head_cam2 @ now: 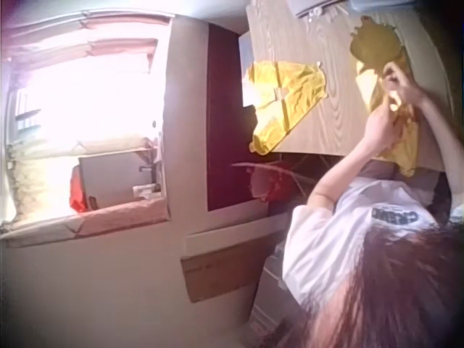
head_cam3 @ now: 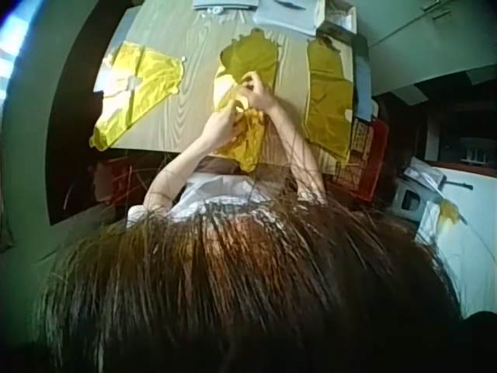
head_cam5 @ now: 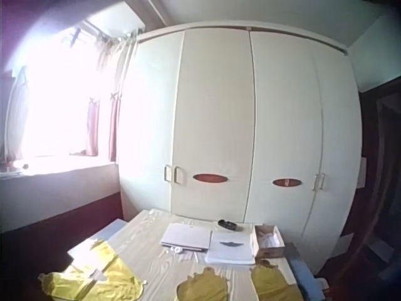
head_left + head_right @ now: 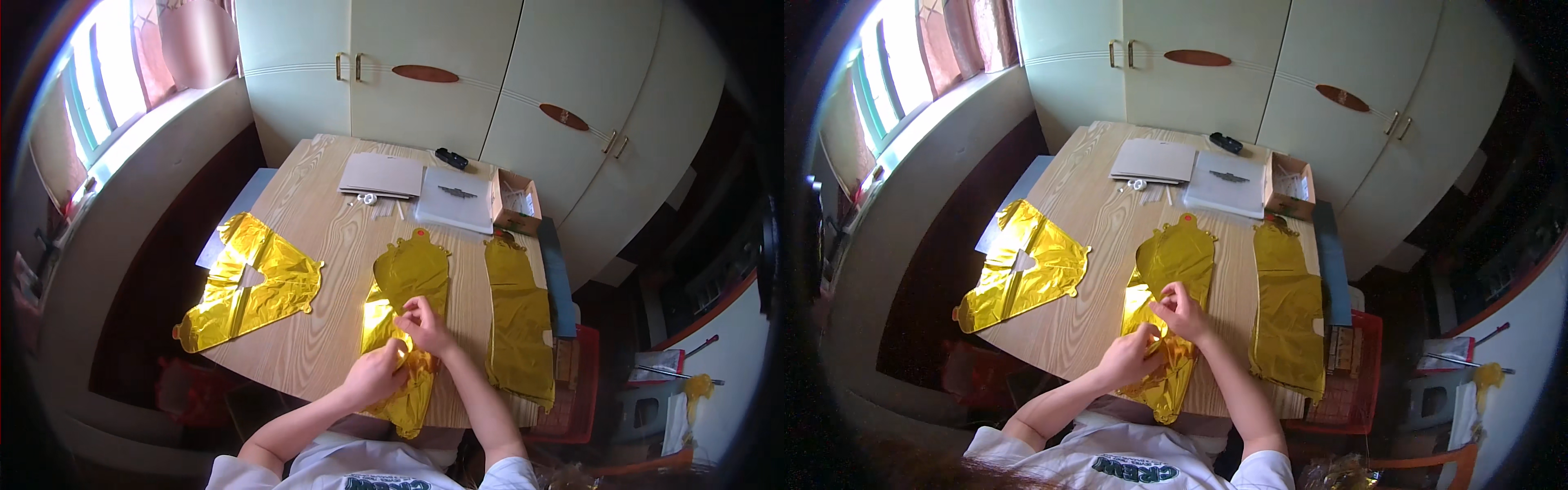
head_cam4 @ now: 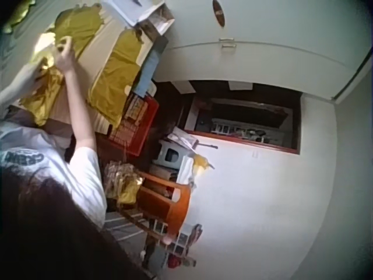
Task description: Folding and organizing gold foil sheets on a table.
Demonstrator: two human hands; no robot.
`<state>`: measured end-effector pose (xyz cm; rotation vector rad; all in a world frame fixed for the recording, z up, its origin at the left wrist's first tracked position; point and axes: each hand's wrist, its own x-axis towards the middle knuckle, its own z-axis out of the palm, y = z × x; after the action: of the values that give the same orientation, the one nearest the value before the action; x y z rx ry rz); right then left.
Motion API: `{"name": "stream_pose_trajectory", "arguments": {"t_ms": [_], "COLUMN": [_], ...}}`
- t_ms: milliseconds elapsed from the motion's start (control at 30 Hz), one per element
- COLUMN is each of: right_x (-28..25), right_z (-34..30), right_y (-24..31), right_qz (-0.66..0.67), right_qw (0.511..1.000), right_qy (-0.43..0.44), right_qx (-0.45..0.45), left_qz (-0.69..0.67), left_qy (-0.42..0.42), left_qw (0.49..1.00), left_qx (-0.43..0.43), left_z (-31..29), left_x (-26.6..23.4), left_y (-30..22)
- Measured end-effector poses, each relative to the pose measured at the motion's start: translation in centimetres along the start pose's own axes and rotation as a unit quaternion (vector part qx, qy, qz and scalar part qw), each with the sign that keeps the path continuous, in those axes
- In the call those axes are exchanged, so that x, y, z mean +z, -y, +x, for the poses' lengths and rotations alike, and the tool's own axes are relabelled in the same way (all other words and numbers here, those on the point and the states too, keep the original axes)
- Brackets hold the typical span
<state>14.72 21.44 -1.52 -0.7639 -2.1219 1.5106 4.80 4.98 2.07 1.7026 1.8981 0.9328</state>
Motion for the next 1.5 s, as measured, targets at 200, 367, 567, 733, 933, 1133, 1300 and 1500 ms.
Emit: {"name": "stream_pose_trajectory", "arguments": {"t_ms": [200,367,567,733,933,1133,1300,1500], "right_x": [0.5,0.4,1.3,1.3,1.1,1.2,0.9,1.0], "right_z": [-0.9,-1.5,-1.8,-1.7,-1.9,-1.9,-1.9,-2.0], "right_y": [-0.8,-1.2,-1.6,-1.9,-2.0,-1.7,-1.7,-1.7], "right_qz": [-0.159,-0.314,-0.336,-0.317,-0.322,-0.305,-0.297,-0.289], "right_qw": [0.984,0.933,0.911,0.916,0.916,0.924,0.931,0.934], "right_qy": [-0.047,-0.062,-0.071,-0.078,-0.066,-0.059,-0.039,-0.044], "right_qx": [-0.059,-0.166,-0.228,-0.234,-0.228,-0.224,-0.209,-0.208], "left_qz": [0.002,0.175,0.221,0.240,0.266,0.275,0.318,0.323], "left_qy": [0.035,-0.082,0.021,0.081,0.125,0.143,0.146,0.162], "left_qw": [0.997,0.978,0.970,0.961,0.948,0.945,0.929,0.923], "left_qx": [0.067,0.077,0.095,0.112,0.121,0.107,0.119,0.135], "left_z": [0.5,3.5,7.2,8.2,9.6,11.6,12.6,13.0], "left_x": [0.0,-2.7,-3.4,-2.9,-3.3,-4.0,-4.7,-5.2], "left_y": [0.1,4.3,8.6,9.2,10.1,12.2,12.0,12.2]}}
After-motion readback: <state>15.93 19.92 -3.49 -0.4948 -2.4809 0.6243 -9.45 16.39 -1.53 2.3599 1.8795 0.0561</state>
